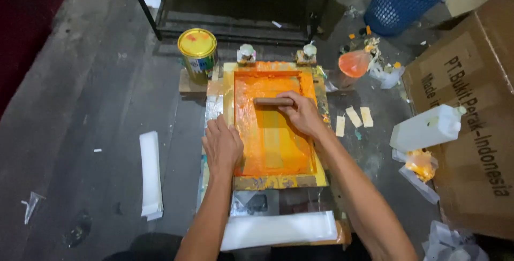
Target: Manually screen printing orange ink onto white label strips using a squeegee and a screen frame.
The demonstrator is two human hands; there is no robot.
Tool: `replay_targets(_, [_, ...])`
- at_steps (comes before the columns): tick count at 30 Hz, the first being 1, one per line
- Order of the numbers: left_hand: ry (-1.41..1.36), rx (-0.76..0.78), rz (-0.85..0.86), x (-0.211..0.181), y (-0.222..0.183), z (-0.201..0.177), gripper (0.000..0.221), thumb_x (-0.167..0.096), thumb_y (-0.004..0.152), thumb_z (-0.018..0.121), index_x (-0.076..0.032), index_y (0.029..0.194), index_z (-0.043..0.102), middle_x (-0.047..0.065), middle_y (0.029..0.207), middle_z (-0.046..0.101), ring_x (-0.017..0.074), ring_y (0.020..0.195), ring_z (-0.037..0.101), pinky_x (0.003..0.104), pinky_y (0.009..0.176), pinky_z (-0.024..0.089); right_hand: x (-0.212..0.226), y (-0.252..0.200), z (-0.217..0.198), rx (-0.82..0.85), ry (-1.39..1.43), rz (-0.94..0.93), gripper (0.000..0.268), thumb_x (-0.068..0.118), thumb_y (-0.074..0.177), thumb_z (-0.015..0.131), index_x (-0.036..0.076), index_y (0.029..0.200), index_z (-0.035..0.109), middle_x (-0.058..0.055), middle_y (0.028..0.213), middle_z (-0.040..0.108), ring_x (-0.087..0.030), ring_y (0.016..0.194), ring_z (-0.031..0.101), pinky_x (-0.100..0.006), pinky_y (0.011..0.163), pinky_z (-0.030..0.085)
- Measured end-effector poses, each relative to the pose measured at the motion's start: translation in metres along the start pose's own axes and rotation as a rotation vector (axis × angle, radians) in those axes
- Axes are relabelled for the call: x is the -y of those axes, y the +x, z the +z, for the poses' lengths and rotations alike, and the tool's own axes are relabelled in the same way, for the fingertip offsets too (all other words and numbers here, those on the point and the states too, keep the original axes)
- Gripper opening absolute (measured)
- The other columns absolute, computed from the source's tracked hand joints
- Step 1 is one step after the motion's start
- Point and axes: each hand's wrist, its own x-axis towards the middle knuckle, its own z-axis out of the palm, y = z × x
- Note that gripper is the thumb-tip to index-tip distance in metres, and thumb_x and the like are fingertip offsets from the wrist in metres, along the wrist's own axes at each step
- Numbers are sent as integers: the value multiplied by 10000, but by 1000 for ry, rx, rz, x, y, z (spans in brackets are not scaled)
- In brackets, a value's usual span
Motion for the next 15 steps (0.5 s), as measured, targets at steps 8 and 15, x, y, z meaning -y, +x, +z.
replay_targets(8, [0, -47, 47, 8, 0, 11, 487, -306, 1053, 336, -13, 1417, 470, 189, 1189, 511, 413, 1097, 544, 509, 876, 417, 40, -77, -16, 113, -13, -28, 300, -48, 895, 702, 118, 1142, 744, -211, 969, 774, -396, 1021, 725, -495, 871, 573])
replay_targets(15, [-6, -104, 81, 8, -1, 10, 449, -284, 1053, 353, -21, 1398, 464, 180, 1168, 499, 405, 1074, 549, 493, 857, 419, 63, -143, -27, 246, -88, 1, 358, -23, 888, 683, 201, 1161, 739, -155, 932, 791, -395, 1013, 729, -502, 824, 591])
